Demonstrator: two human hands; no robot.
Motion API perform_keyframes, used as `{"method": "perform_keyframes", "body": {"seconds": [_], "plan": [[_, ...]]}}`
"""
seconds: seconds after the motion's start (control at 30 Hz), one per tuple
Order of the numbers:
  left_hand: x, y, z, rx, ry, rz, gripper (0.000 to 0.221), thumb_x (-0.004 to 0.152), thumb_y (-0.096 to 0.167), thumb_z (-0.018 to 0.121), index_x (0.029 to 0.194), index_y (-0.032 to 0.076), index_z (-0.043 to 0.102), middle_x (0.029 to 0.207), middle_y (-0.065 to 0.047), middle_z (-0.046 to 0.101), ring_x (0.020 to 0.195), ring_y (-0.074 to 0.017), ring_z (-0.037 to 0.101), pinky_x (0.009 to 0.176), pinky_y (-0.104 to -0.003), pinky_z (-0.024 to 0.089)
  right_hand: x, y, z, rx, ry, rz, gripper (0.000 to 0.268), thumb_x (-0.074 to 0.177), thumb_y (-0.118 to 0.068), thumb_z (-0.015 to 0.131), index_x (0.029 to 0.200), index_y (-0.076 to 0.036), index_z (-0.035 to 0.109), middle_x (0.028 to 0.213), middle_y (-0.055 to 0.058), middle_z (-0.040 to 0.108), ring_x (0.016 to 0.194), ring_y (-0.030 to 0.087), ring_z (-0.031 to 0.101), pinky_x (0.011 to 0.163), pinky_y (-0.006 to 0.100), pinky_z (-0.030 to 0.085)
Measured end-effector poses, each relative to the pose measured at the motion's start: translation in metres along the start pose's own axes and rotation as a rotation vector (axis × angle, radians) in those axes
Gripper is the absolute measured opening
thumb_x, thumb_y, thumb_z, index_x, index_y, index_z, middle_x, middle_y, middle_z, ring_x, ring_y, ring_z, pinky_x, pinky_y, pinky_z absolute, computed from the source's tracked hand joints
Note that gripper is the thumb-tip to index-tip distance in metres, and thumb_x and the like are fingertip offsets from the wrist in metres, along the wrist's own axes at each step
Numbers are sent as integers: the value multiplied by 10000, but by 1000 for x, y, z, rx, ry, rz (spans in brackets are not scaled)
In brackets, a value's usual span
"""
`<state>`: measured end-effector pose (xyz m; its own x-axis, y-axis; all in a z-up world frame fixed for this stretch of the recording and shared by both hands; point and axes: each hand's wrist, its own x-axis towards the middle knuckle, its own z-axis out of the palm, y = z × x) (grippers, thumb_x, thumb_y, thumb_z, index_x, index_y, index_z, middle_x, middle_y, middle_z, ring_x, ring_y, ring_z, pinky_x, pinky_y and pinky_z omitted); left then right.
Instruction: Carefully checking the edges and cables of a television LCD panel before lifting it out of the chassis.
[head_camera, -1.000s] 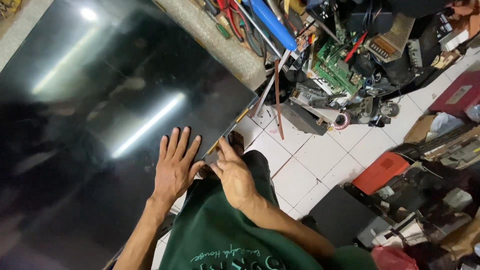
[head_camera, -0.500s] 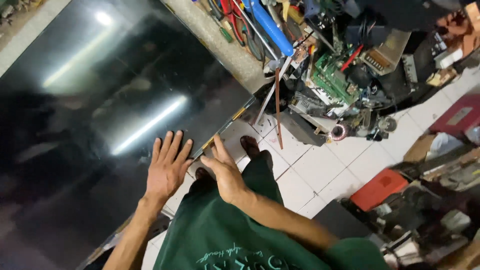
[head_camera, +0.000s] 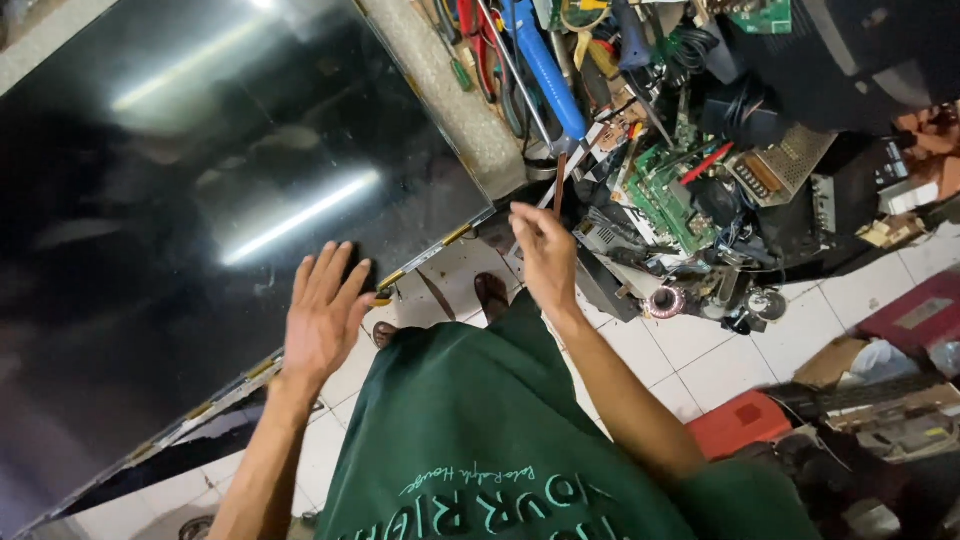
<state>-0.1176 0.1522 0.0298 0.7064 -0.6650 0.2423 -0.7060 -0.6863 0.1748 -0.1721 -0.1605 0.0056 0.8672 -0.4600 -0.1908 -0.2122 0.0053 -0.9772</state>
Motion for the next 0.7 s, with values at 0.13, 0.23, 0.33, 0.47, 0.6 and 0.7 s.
{"method": "perform_keyframes", "body": {"seconds": [0.13,0.23,0.33,0.47,0.6,0.7], "plan": [[38,30,16,-63,52,79,374,1006,255,642,1337,90,695,1466,-201,604,1427,-370,513,1214,-530,345,24,15,13,-22,-46,-132,236,998,-114,669,1206,-49,761,1026,141,757,949,190,695,850,365,575],[69,54,24,-126,45,101,359,1011,269,652,1316,87,703,1447,-195,617,1426,-353,512,1217,-521,339,29,22,14,-27,-68,-159,233,1019,-82,661,1228,-34,752,1002,159,754,917,209,707,792,361,586],[87,59,53,-77,59,185,372,1032,274,626,1340,72,679,1478,-183,594,1434,-339,503,1215,-497,337,34,25,10,-66,-89,-125,209,988,-93,701,1180,-47,769,934,102,758,867,125,696,768,306,592],[99,55,77,-19,69,219,435,1013,290,659,1391,77,634,1515,-162,563,1453,-326,477,1215,-498,336,53,28,6,-32,-133,-67,171,980,-118,701,1110,-52,788,899,133,775,818,175,753,733,319,605],[107,55,77,4,34,203,404,1030,296,641,1381,95,651,1511,-139,570,1452,-308,479,1206,-486,338,68,15,4,-184,-264,-57,173,975,-197,660,1025,-131,812,747,74,754,725,168,741,680,309,590],[109,55,74,14,17,208,389,1041,297,621,1380,107,654,1499,-130,578,1439,-305,491,1189,-476,355,77,7,0,-265,-344,-102,179,953,-161,637,968,-134,813,663,75,737,681,204,734,660,334,574]]}}
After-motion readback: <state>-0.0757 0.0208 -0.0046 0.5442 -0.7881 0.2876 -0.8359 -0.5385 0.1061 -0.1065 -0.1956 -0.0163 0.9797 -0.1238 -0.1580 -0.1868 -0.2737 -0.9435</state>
